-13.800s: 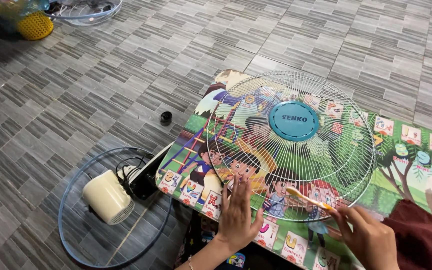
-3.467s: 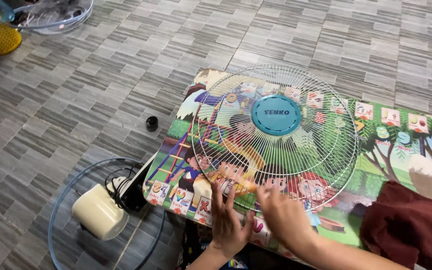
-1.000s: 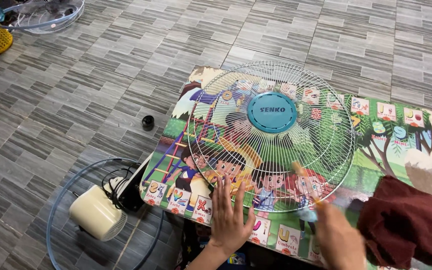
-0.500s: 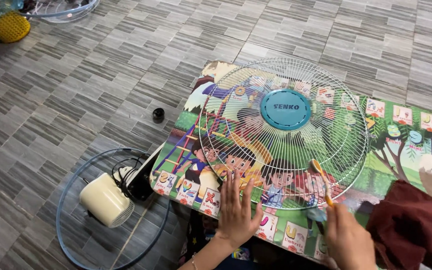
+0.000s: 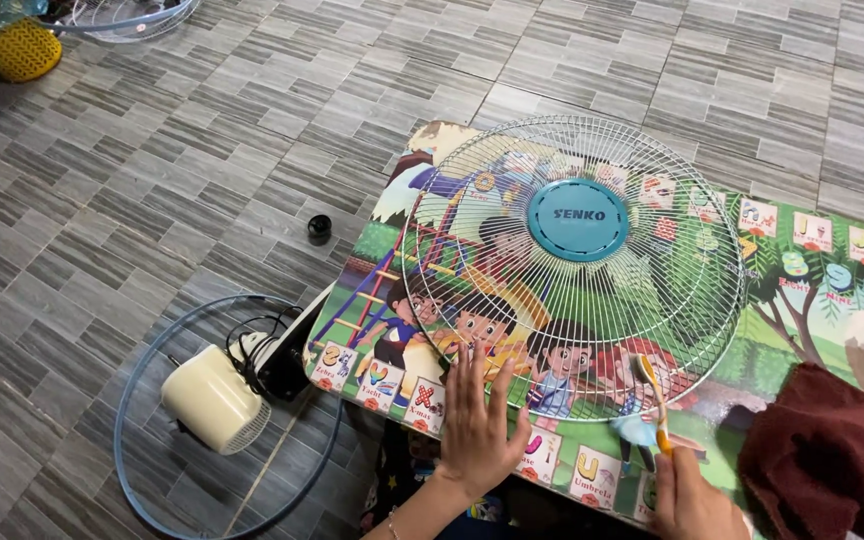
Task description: The person cleans a fan guard using a toothbrush and a cloth.
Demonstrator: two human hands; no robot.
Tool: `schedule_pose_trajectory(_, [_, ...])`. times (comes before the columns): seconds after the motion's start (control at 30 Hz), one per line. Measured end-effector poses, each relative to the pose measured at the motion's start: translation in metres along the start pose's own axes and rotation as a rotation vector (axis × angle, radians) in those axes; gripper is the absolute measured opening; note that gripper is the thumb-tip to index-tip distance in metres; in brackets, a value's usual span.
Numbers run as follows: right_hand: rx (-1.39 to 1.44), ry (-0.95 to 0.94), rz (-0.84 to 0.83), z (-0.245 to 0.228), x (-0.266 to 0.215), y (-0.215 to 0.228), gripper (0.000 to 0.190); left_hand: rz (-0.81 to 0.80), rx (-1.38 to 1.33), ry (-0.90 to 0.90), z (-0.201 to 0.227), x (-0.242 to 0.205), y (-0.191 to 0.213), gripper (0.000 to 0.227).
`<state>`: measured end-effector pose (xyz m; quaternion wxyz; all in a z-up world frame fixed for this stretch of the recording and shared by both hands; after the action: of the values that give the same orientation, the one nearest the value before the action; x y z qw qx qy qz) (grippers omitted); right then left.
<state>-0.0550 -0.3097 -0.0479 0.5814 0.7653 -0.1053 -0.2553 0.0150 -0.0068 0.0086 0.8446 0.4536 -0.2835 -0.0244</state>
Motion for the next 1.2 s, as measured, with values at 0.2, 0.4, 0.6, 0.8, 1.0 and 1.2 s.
schedule_pose_trajectory(0.2, [0.067, 0.058, 0.013, -0.023, 0.006, 0.012, 0.028, -0.015, 0.009, -0.009, 0.001, -0.001, 0.0, 0.08])
schedule_pose_trajectory(0.4, [0.126, 0.132, 0.092, -0.063, -0.001, 0.049, 0.029, -0.009, 0.046, -0.007, -0.005, 0.004, 0.005, 0.077])
schedule_pose_trajectory(0.6, [0.068, 0.092, 0.042, -0.009, 0.019, -0.008, 0.029, 0.168, -0.303, 0.24, -0.076, 0.052, 0.084, 0.063])
schedule_pose_trajectory(0.8, [0.048, 0.108, 0.037, 0.027, 0.027, -0.038, 0.032, 0.073, -0.527, 0.277, -0.205, 0.2, 0.143, 0.102])
schedule_pose_trajectory(1.0, [0.084, 0.167, 0.05, 0.035, 0.022, -0.046, 0.028, 0.34, -1.541, 0.131, -0.295, 0.337, 0.262, 0.03])
schedule_pose_trajectory(1.2, [0.26, 0.228, 0.106, 0.021, 0.016, -0.029, 0.035, 0.0, -0.773, -0.084, -0.103, 0.301, 0.285, 0.029])
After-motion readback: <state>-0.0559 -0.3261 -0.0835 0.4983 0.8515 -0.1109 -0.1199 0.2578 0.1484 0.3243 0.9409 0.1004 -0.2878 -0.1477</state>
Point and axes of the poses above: each hand's wrist, its own x-axis towards the middle knuckle, its own y-axis out of the back of the hand, z = x × y, the point moved 1 cm from there along x, towards the middle knuckle, and after that the axes turned 6 degrees about -y, right-handed, at the moved point
